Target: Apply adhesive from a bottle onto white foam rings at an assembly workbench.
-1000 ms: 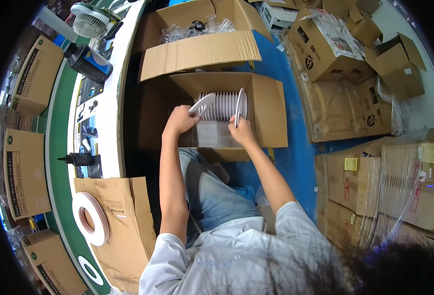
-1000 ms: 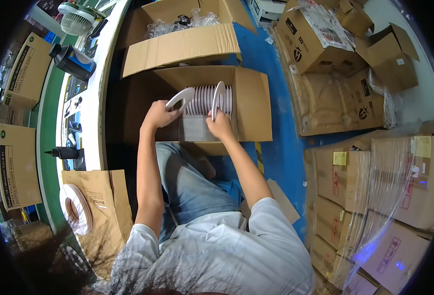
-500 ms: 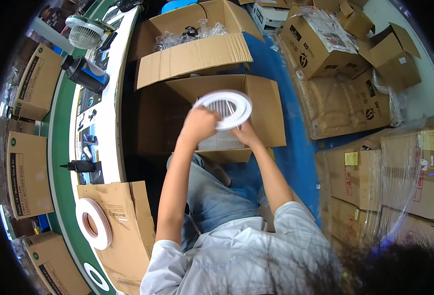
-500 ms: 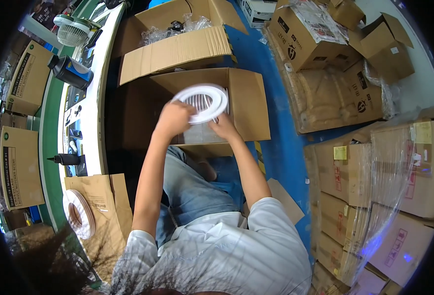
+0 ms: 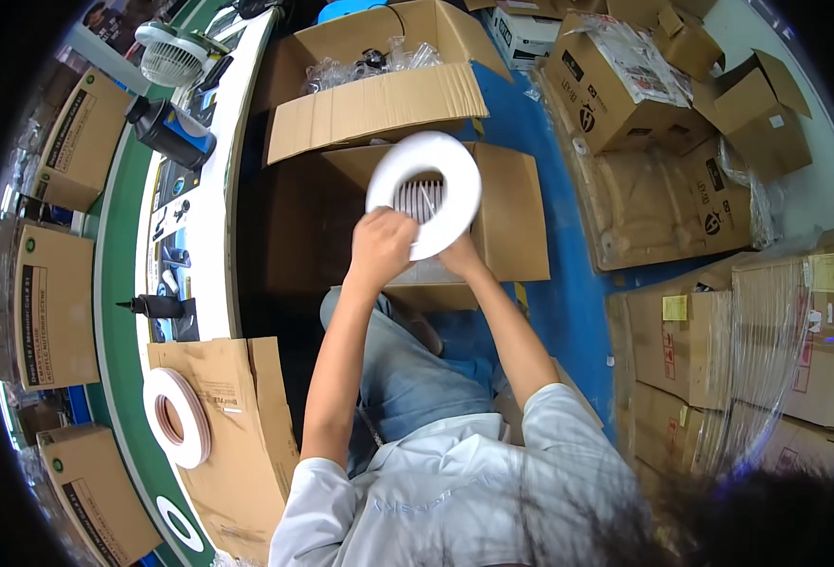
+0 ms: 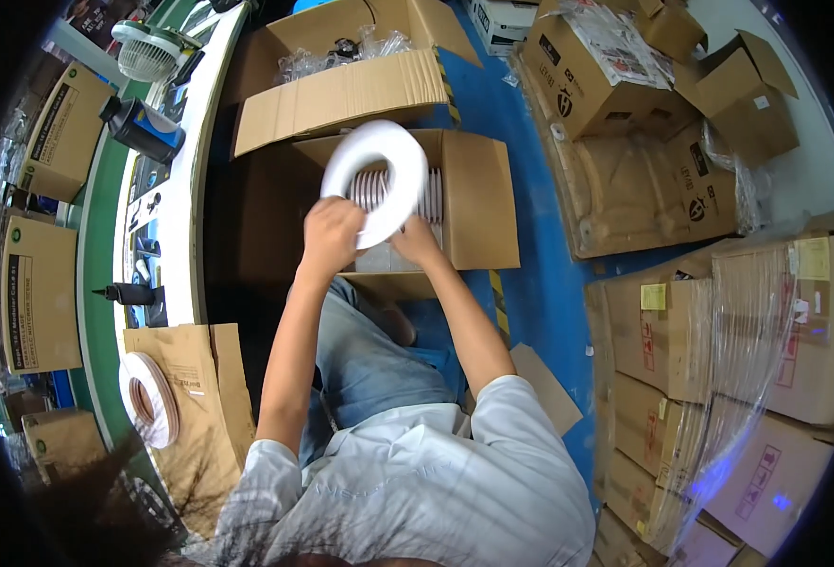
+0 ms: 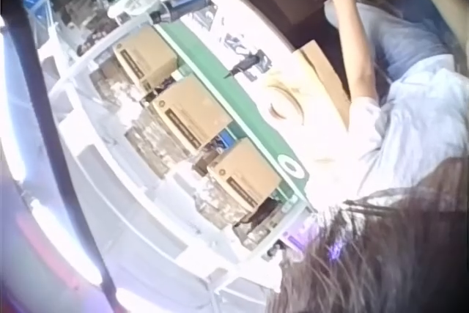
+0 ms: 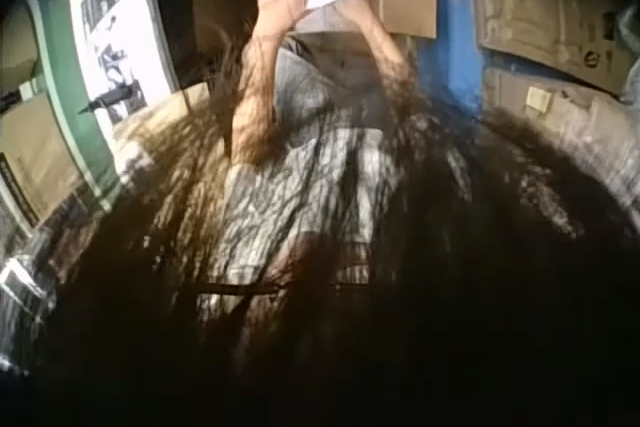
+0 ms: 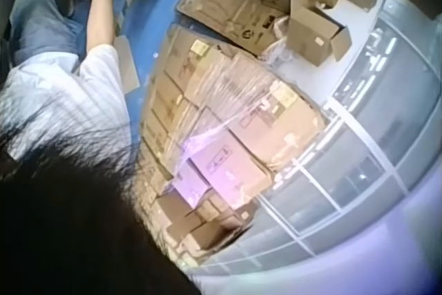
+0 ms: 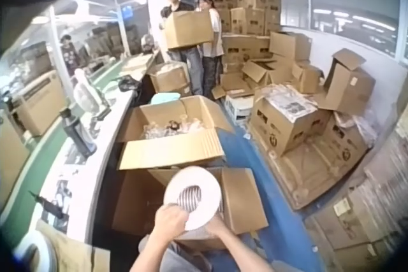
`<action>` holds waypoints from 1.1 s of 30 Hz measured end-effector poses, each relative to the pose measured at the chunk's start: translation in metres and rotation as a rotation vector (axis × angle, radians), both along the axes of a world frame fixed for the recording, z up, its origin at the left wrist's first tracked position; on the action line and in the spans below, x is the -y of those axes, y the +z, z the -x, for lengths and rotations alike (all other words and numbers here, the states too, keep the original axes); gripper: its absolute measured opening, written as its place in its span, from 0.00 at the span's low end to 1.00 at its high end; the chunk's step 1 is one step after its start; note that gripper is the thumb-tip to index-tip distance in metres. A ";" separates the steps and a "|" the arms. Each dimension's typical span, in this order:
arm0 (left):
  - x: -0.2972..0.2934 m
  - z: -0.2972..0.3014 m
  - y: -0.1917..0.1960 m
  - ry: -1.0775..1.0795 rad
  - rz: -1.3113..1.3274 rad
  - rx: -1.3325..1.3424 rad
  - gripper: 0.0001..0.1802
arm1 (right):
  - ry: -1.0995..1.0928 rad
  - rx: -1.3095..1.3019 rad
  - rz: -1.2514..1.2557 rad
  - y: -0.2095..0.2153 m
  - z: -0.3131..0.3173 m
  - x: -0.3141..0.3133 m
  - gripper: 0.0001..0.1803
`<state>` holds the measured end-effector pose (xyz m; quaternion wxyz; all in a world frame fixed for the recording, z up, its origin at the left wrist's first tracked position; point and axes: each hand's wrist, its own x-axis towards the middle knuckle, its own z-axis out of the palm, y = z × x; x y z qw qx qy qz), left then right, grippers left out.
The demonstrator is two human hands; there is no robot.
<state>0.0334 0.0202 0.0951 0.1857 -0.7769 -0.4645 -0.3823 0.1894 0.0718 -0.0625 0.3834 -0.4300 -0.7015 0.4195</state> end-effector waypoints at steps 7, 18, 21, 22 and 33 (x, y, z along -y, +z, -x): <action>0.003 0.014 0.011 0.072 0.114 0.112 0.16 | 0.102 0.027 0.226 0.026 0.006 0.013 0.08; 0.011 0.043 -0.054 -0.004 0.543 1.870 0.20 | 0.095 -0.521 0.040 0.085 -0.031 0.034 0.32; 0.013 0.042 -0.054 -0.065 0.638 1.964 0.25 | 0.088 -0.738 0.163 0.096 -0.034 0.038 0.35; 0.013 0.041 -0.054 -0.068 0.621 1.969 0.25 | 0.055 -0.808 0.216 0.101 -0.034 0.039 0.35; 0.023 0.035 -0.034 -0.349 0.763 1.788 0.26 | 0.187 -1.011 0.584 0.094 0.010 0.038 0.31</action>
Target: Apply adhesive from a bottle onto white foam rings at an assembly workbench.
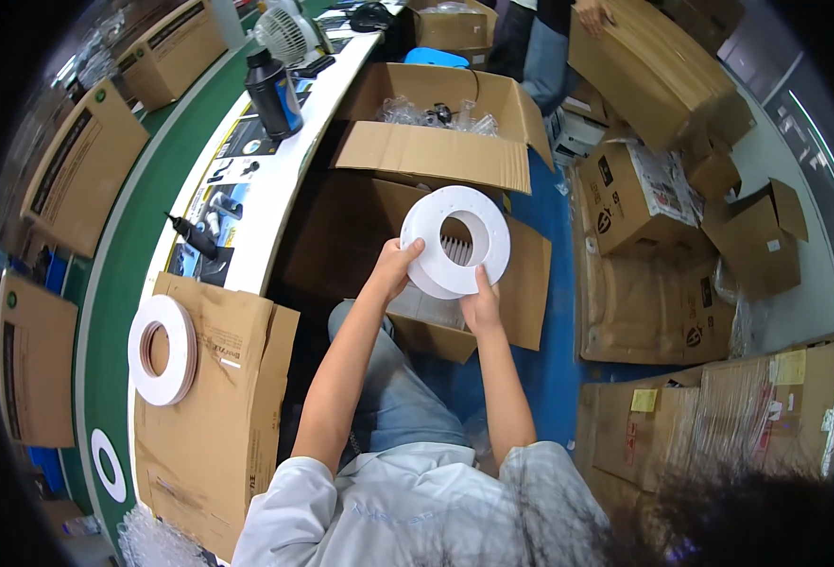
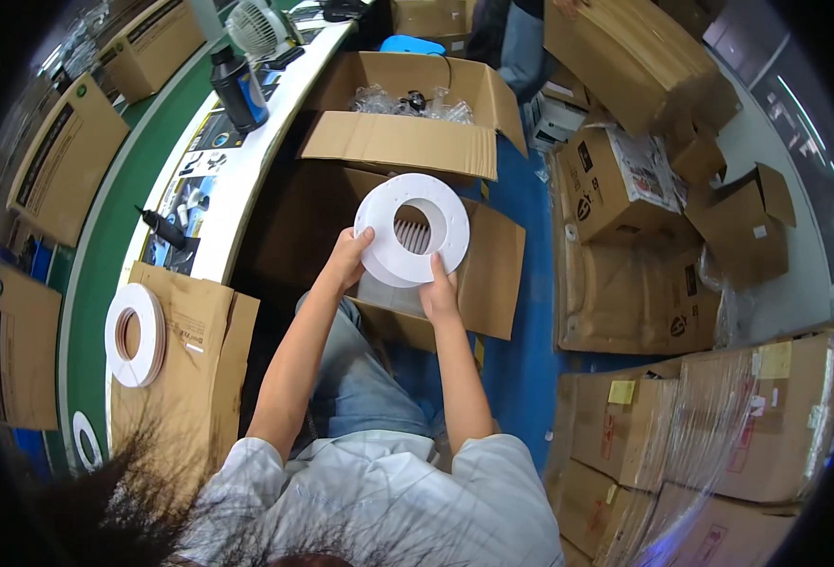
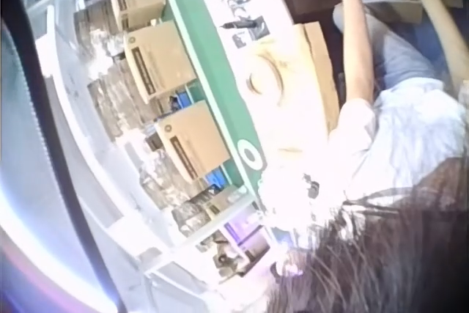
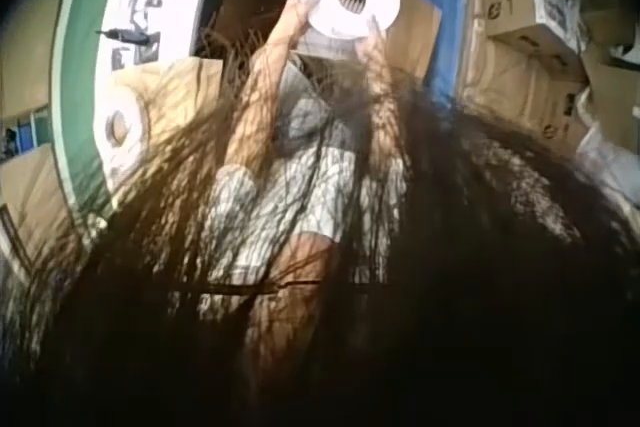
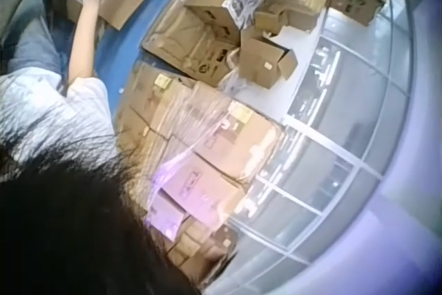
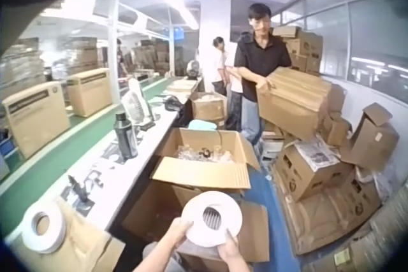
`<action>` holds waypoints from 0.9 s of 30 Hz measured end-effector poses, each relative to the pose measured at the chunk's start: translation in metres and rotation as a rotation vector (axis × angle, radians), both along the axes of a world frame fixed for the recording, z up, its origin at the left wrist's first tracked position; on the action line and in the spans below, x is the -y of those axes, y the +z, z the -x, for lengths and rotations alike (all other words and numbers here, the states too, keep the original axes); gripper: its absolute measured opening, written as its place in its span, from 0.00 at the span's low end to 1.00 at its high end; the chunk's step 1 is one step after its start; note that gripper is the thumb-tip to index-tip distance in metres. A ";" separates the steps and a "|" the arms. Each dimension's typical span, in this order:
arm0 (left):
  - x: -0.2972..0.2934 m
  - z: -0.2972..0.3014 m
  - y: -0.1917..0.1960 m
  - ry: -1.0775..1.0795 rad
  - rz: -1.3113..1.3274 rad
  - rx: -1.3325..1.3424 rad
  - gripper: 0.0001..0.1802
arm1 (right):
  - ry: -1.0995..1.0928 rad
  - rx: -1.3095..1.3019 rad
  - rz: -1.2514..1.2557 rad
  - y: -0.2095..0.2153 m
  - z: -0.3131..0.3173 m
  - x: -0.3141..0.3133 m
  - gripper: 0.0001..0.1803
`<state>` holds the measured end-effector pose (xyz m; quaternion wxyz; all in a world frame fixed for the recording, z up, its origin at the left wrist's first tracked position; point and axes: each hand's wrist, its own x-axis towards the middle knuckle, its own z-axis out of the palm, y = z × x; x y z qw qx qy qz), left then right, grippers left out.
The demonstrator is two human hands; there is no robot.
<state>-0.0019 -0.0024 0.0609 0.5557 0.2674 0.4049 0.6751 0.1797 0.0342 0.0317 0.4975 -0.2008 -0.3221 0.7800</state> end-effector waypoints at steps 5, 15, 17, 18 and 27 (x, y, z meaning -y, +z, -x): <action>0.024 0.014 0.037 -0.078 -0.032 -0.196 0.24 | 0.159 -0.124 0.042 -0.001 0.016 0.014 0.42; 0.131 0.056 0.201 0.542 0.358 -1.463 0.34 | 0.094 0.060 -0.392 0.099 0.088 0.094 0.47; 0.170 0.063 0.226 0.649 0.625 -1.673 0.31 | 0.089 0.122 -0.531 0.124 0.107 0.128 0.49; 0.188 0.074 0.230 0.706 0.684 -1.704 0.28 | 0.133 0.106 -0.558 0.135 0.116 0.145 0.49; 0.344 0.201 0.254 0.684 1.287 -1.655 0.16 | 0.637 0.183 -0.852 0.161 0.258 0.220 0.43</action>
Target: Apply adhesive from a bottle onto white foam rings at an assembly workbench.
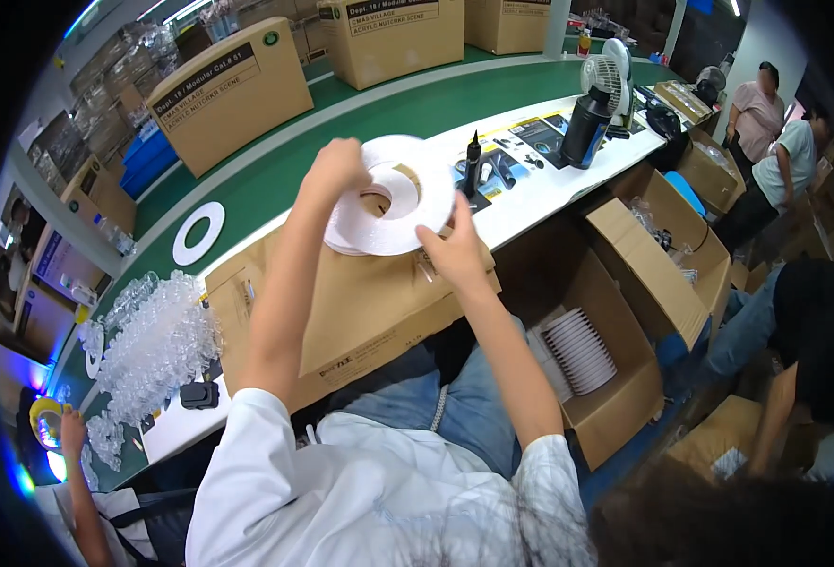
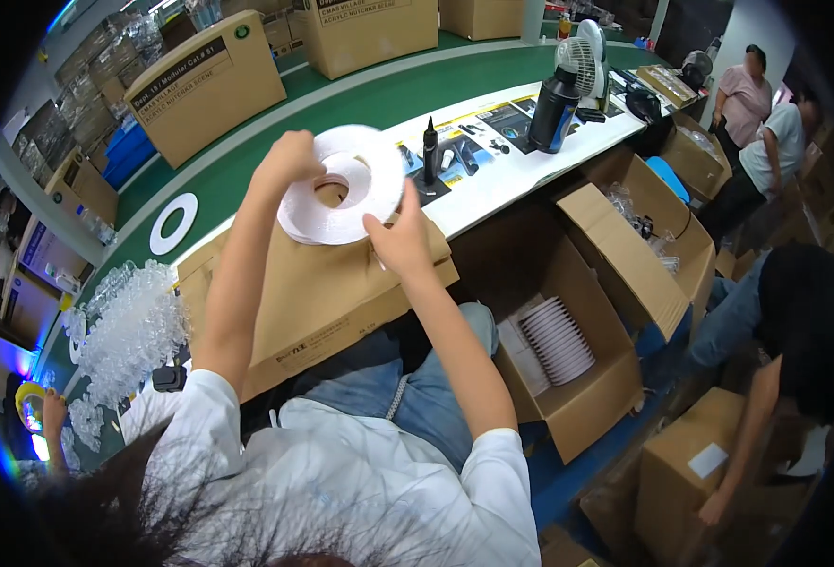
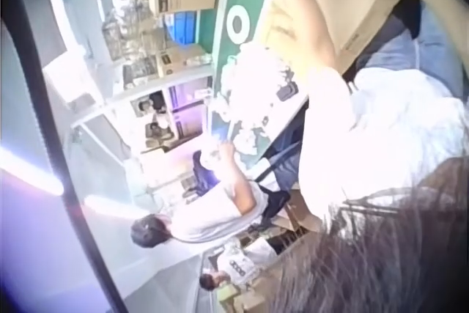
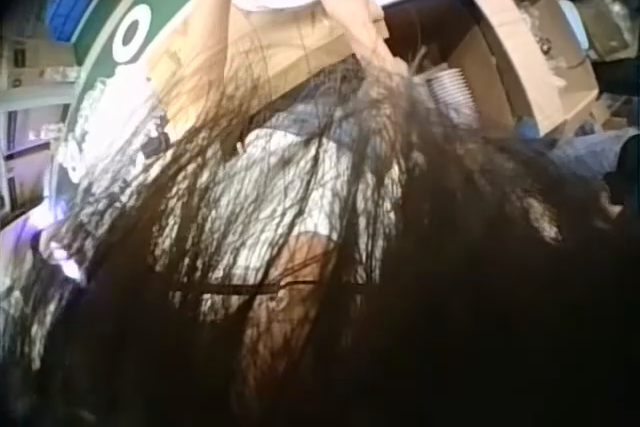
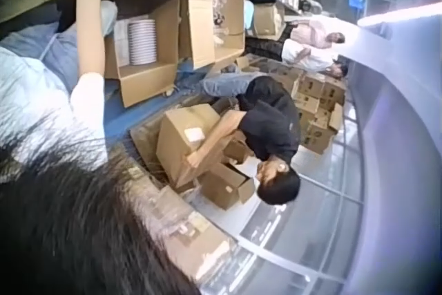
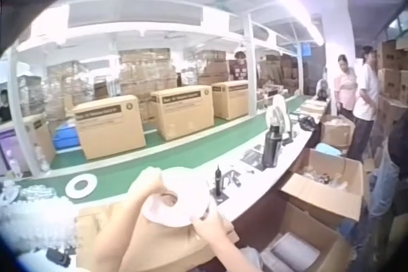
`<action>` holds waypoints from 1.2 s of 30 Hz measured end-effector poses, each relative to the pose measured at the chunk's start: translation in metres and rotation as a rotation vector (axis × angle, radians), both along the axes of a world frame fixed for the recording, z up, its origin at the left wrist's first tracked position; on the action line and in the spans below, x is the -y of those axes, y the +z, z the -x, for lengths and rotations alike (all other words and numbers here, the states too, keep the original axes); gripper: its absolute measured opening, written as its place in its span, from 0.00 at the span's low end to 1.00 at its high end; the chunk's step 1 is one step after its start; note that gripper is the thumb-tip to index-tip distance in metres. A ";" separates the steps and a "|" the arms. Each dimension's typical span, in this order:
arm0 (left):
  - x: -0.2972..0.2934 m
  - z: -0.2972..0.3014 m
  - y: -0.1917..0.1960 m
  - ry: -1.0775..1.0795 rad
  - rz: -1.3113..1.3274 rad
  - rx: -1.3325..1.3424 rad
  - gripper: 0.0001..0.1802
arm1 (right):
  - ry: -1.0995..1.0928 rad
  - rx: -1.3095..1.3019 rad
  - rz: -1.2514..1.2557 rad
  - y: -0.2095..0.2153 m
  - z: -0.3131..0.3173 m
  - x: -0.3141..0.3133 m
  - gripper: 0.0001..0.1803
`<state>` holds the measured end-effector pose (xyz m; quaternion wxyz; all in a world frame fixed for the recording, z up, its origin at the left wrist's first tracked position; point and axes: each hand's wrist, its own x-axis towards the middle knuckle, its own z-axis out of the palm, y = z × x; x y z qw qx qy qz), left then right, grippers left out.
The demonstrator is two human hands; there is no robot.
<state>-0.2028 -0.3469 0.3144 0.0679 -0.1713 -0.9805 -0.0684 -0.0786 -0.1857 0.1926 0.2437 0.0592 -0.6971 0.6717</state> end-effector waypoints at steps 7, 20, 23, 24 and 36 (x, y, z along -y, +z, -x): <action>0.031 0.051 -0.042 0.091 0.144 0.167 0.23 | -0.082 0.176 -0.257 -0.011 0.045 0.025 0.33; 0.027 0.062 -0.044 0.055 0.327 0.233 0.30 | -0.193 0.121 -0.266 -0.014 -0.046 -0.051 0.17; 0.017 0.059 -0.042 0.024 0.333 0.172 0.37 | -0.198 0.225 -0.085 -0.025 -0.052 -0.064 0.12; 0.017 0.060 -0.044 0.015 0.341 0.174 0.37 | -0.206 0.230 -0.077 -0.028 -0.052 -0.065 0.12; -0.005 0.056 -0.012 -0.283 0.556 -0.023 0.40 | -0.596 0.084 -0.081 -0.149 -0.150 -0.170 0.16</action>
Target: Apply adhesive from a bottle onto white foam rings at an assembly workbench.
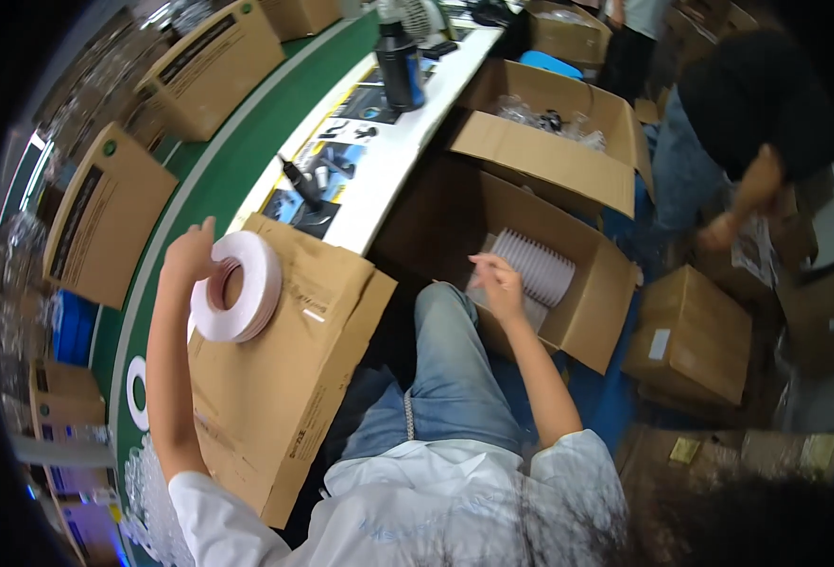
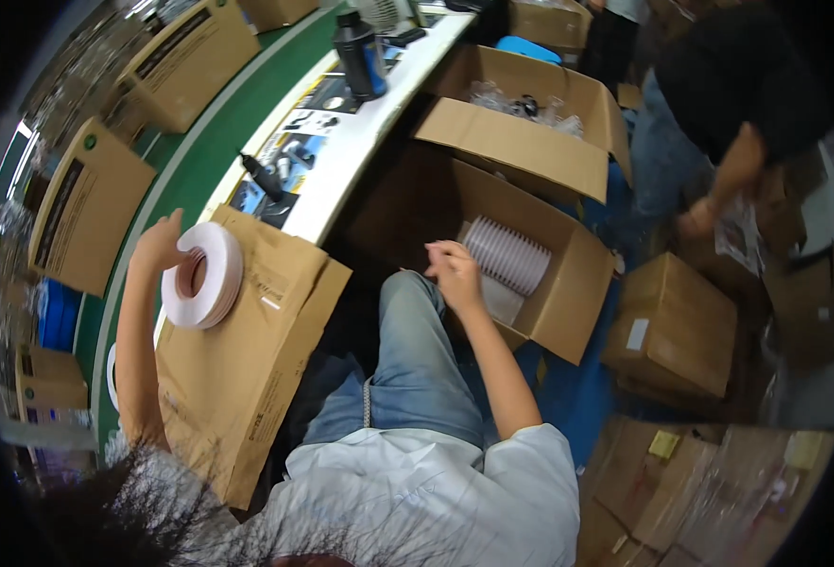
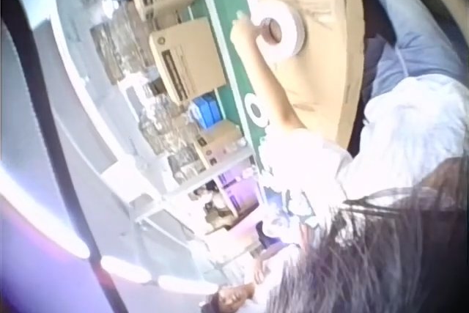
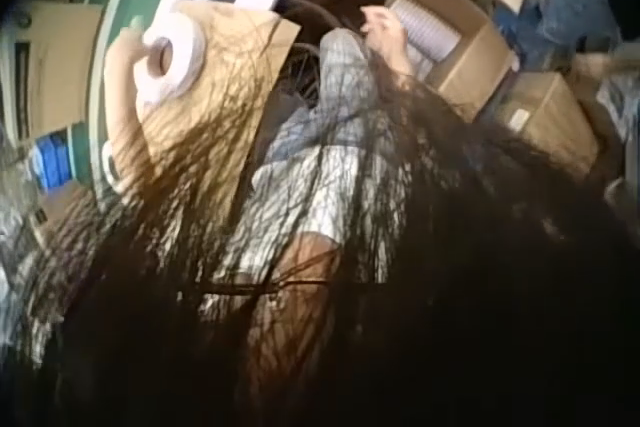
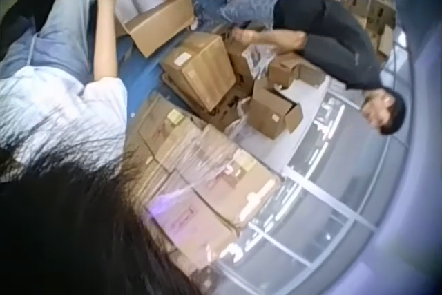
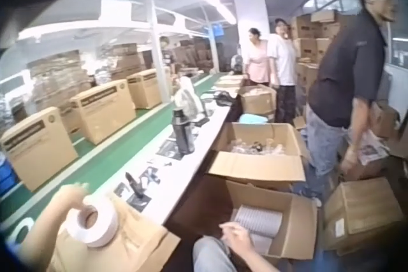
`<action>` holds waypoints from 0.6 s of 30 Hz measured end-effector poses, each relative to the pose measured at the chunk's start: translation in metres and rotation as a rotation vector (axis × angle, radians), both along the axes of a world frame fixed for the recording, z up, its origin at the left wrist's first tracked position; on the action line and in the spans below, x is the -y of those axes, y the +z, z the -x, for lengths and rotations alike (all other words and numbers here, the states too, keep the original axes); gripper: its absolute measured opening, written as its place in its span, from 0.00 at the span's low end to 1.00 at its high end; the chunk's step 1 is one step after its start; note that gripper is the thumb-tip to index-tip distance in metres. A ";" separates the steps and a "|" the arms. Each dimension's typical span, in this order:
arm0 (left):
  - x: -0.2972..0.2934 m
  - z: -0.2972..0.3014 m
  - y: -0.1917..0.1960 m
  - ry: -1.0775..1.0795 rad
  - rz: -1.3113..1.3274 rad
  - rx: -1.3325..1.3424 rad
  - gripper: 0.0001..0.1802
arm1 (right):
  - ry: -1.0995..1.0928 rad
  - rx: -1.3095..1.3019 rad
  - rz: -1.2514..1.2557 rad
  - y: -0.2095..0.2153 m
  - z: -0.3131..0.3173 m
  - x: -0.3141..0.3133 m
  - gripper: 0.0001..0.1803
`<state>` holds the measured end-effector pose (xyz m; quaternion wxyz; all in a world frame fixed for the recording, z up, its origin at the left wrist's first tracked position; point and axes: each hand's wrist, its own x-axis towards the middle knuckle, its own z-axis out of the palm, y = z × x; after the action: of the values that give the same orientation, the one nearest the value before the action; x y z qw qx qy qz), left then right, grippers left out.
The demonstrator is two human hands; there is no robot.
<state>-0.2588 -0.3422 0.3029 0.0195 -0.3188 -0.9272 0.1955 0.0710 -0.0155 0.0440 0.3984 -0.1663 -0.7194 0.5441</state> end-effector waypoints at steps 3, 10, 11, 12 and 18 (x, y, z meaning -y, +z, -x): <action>-0.059 -0.051 0.016 -0.178 0.000 -0.286 0.30 | -0.328 0.637 -0.159 -0.118 -0.074 -0.058 0.09; -0.293 -0.177 -0.067 -1.048 -0.111 -0.022 0.05 | -0.343 1.144 -0.182 -0.212 -0.148 -0.058 0.26; -0.317 -0.175 -0.097 -1.077 -0.166 0.039 0.07 | -0.250 1.215 -0.083 -0.196 -0.128 -0.047 0.27; -0.342 -0.171 -0.127 -1.115 -0.230 0.102 0.09 | -0.168 1.286 0.015 -0.178 -0.113 -0.040 0.29; -0.423 -0.133 -0.329 -0.607 -0.335 0.440 0.18 | 0.010 1.549 0.162 -0.150 -0.092 -0.046 0.37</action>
<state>-0.1257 0.0808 -0.0263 -0.0709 -0.6043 -0.7922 -0.0460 0.1630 0.0308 -0.1063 -0.2333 -0.5243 -0.7515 0.3254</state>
